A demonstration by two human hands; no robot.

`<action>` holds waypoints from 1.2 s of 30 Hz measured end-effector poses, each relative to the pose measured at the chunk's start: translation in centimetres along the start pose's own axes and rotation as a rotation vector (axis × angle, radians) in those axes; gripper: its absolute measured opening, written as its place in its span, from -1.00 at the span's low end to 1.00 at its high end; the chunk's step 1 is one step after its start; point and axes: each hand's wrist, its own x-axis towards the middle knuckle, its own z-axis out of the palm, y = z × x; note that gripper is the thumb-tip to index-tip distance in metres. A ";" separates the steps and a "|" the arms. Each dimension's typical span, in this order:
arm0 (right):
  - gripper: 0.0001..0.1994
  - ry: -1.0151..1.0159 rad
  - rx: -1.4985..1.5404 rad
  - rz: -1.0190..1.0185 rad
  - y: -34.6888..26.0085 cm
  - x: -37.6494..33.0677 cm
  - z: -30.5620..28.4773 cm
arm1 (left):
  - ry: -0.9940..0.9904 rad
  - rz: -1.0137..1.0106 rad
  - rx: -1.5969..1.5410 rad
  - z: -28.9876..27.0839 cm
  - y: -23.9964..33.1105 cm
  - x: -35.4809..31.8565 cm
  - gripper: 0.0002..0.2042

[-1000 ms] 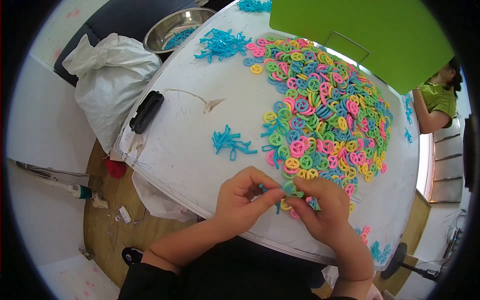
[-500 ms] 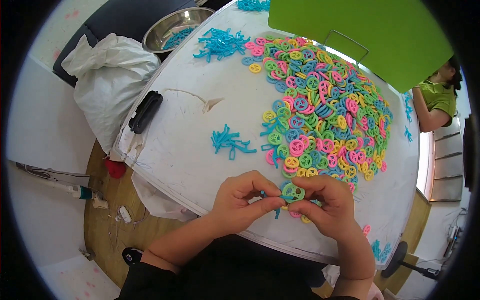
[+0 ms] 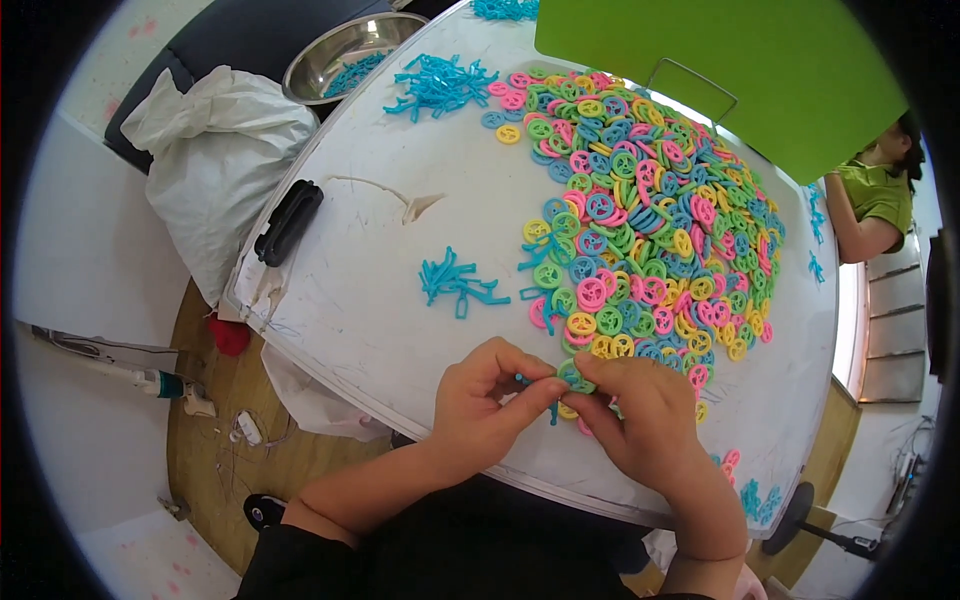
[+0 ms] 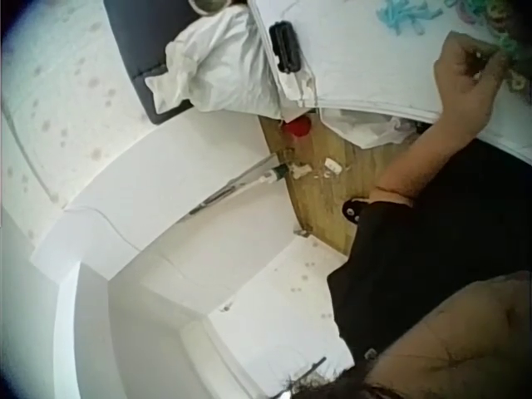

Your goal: Picking and sorting through a pile of small, colorful plastic smiley-face rings on a table.

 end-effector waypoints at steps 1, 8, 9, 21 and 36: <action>-0.68 0.000 0.004 -0.001 -0.1 -0.2 -0.2 | 0.003 -0.001 0.003 -0.2 0.0 0.0 -0.84; -0.65 0.044 1.002 0.689 -0.6 -0.6 0.8 | -0.010 0.056 0.098 -0.7 0.4 0.3 -0.88; -0.64 -0.039 0.387 0.291 -0.5 -0.8 0.4 | 0.048 -0.059 -0.025 -0.8 0.7 0.1 -0.89; -0.77 -0.233 0.096 -0.189 -0.7 -0.6 1.1 | -0.133 -0.076 0.626 -2.7 3.6 -0.6 -0.72; -0.76 -0.021 -0.213 0.096 1.9 0.1 0.6 | -0.014 0.342 0.779 -3.2 2.1 1.0 -0.75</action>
